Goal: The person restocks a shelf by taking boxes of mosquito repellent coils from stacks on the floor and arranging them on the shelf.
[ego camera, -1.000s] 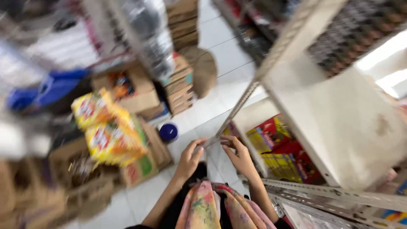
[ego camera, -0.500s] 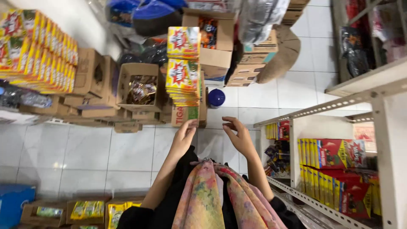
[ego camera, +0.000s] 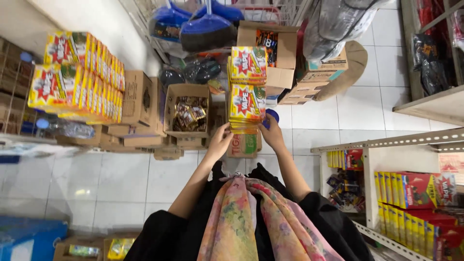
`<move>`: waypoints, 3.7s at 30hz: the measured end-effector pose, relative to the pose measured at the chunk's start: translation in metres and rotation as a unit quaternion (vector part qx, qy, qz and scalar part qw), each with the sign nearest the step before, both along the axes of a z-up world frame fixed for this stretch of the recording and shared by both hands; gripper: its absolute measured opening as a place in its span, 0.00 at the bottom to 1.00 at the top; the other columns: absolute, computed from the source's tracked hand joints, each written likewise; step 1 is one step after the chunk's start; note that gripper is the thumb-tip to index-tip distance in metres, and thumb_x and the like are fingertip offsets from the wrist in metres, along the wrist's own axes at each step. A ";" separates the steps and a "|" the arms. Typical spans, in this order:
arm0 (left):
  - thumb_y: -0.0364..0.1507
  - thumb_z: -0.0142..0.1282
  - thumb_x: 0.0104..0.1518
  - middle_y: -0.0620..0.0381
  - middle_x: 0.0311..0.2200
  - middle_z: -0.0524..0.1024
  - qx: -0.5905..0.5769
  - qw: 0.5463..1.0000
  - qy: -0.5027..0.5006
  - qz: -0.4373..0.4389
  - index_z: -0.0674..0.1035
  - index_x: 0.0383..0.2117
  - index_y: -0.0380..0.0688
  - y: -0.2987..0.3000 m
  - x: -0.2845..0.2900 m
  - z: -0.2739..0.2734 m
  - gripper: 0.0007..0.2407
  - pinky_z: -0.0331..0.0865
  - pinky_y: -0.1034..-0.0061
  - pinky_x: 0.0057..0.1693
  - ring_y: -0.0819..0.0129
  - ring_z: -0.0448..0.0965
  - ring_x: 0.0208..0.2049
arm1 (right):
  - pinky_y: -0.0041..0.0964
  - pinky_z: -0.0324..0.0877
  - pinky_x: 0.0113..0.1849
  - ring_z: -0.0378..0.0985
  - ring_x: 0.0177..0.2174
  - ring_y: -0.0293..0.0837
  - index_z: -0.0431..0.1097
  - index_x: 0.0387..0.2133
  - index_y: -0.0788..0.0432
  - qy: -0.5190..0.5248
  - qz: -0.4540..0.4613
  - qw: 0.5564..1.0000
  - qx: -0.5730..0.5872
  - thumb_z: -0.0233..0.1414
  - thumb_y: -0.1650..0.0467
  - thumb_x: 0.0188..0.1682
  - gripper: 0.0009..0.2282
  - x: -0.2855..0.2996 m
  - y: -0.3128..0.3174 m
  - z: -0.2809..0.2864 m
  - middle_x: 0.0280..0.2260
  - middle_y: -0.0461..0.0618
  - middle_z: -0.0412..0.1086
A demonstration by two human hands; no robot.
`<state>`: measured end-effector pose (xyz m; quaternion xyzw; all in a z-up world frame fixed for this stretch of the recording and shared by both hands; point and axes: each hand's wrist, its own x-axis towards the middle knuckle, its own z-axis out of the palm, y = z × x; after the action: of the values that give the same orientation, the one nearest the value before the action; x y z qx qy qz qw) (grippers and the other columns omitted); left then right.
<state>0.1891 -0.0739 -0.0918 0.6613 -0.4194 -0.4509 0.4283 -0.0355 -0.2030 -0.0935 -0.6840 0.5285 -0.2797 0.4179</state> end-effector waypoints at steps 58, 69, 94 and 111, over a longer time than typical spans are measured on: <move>0.34 0.40 0.68 0.49 0.60 0.69 0.097 0.779 0.512 -0.348 0.59 0.67 0.44 -0.023 -0.394 0.114 0.21 0.70 0.65 0.60 0.61 0.73 0.59 | 0.72 0.35 0.63 0.44 0.69 0.56 0.54 0.68 0.51 0.311 -0.285 0.886 -0.193 0.52 0.55 0.49 0.33 -0.294 0.205 0.209 0.69 0.58 0.49; 0.30 0.48 0.65 0.50 0.54 0.72 0.113 0.795 0.444 -0.397 0.65 0.62 0.40 -0.064 -0.476 0.131 0.19 0.73 0.70 0.54 0.65 0.75 0.52 | 0.57 0.48 0.64 0.42 0.69 0.62 0.44 0.71 0.52 0.062 -0.477 0.874 -0.071 0.52 0.62 0.54 0.33 -0.401 0.235 0.182 0.71 0.69 0.39; 0.24 0.60 0.53 0.28 0.66 0.55 -0.473 0.670 -0.135 -0.556 0.67 0.62 0.31 -0.249 -0.641 0.225 0.28 0.50 0.47 0.72 0.31 0.49 0.70 | 0.57 0.60 0.58 0.60 0.62 0.69 0.70 0.58 0.52 0.329 -0.568 0.736 -0.165 0.60 0.63 0.49 0.22 -0.518 0.004 0.240 0.64 0.73 0.58; 0.29 0.54 0.57 0.23 0.65 0.53 -0.480 0.700 -0.177 -0.497 0.61 0.62 0.20 -0.289 -0.686 0.220 0.28 0.50 0.49 0.71 0.32 0.49 0.70 | 0.53 0.63 0.57 0.65 0.60 0.67 0.74 0.54 0.50 0.311 -0.576 0.727 -0.208 0.61 0.64 0.47 0.20 -0.549 -0.062 0.240 0.62 0.70 0.61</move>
<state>-0.4969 -0.3625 0.1284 0.1286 -0.9153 -0.2100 0.3188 -0.5850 -0.2646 0.1460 -0.3666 0.8501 -0.3406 -0.1639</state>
